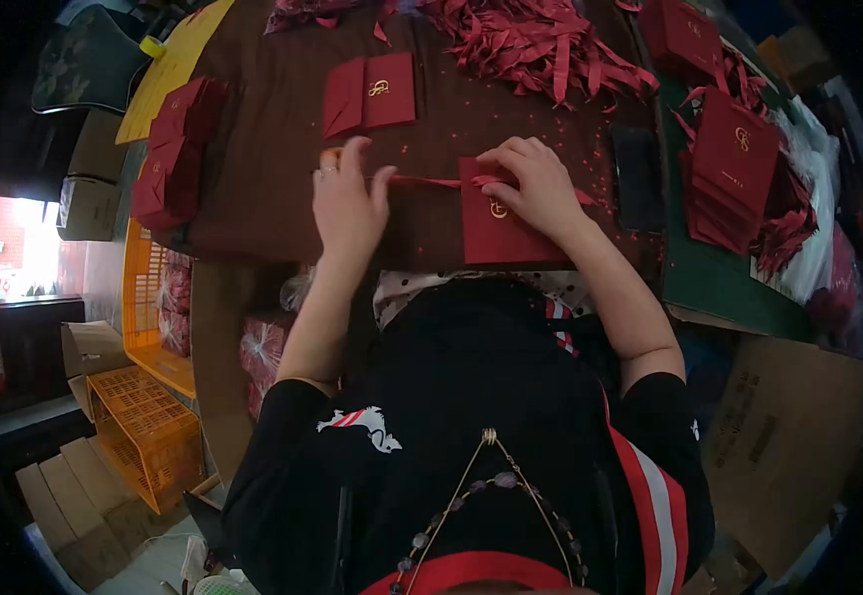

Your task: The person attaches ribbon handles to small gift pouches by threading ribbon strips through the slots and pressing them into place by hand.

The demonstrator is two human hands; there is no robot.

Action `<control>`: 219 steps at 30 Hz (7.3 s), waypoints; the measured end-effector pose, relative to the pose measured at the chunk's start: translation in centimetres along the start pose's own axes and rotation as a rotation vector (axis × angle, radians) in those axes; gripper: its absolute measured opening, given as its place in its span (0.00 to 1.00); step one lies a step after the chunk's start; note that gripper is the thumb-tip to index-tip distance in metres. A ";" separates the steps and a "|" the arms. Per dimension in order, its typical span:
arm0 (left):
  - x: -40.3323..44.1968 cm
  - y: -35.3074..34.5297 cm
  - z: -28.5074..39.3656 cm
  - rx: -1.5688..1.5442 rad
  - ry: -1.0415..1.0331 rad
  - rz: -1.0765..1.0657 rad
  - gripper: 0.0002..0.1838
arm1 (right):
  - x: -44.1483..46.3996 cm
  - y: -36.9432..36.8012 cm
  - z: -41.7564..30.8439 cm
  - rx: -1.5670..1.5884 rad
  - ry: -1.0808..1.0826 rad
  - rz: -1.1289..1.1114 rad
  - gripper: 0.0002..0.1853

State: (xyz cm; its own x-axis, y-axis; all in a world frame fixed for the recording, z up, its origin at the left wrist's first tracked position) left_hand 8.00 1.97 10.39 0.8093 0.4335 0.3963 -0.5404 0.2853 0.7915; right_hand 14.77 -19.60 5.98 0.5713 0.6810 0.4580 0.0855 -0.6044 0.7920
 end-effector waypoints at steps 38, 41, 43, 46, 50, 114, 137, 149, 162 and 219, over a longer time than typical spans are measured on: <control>-5.5 -7.8 2.7 -0.041 0.022 -0.463 0.22 | -0.5 4.8 -3.6 0.576 0.018 0.163 0.13; -5.7 -7.4 2.9 -0.112 0.001 -0.418 0.21 | -0.7 1.8 -3.8 0.341 -0.006 0.083 0.13; -5.8 -6.9 2.9 -0.169 -0.016 -0.364 0.18 | -0.7 1.0 -3.5 0.335 -0.033 0.115 0.12; -5.7 -6.9 2.7 -0.278 0.025 -0.410 0.15 | -0.9 -0.1 -2.7 0.351 -0.158 0.104 0.10; -6.1 -6.6 3.2 -0.379 0.043 -0.437 0.12 | -0.5 0.1 -3.0 0.246 -0.100 0.123 0.09; -6.8 -9.1 5.9 -0.147 -0.213 -0.545 0.08 | -5.6 3.3 -0.3 -0.230 -0.093 0.142 0.38; -7.8 -4.3 8.3 -0.080 -0.703 -0.511 0.41 | 0.2 8.8 8.1 -0.383 -0.133 0.097 0.08; -11.3 -1.1 6.4 -0.342 -0.795 -0.316 0.24 | 2.0 9.3 3.8 -0.372 0.119 0.203 0.06; 0.3 -8.2 4.3 -0.310 -0.004 -0.583 0.25 | -1.3 18.2 -10.1 -0.073 0.351 0.678 0.11; -6.4 -5.3 7.2 -0.243 -0.186 -0.249 0.31 | 0.8 1.8 -2.0 0.220 -0.055 0.090 0.08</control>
State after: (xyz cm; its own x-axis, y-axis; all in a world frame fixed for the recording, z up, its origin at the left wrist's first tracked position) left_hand 7.32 -8.50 7.07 0.9383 0.1696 0.3014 -0.3431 0.5656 0.7499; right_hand 13.79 -19.32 8.56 0.6273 0.6008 0.4955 0.2044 -0.7410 0.6396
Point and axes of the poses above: each hand's wrist, its own x-axis towards the middle knuckle, its own y-axis out of the back of the hand, z = x × y, the point moved 10 cm from there along x, towards the middle knuckle, and after that the axes turned 15 degrees about y, right-handed, at the moved point
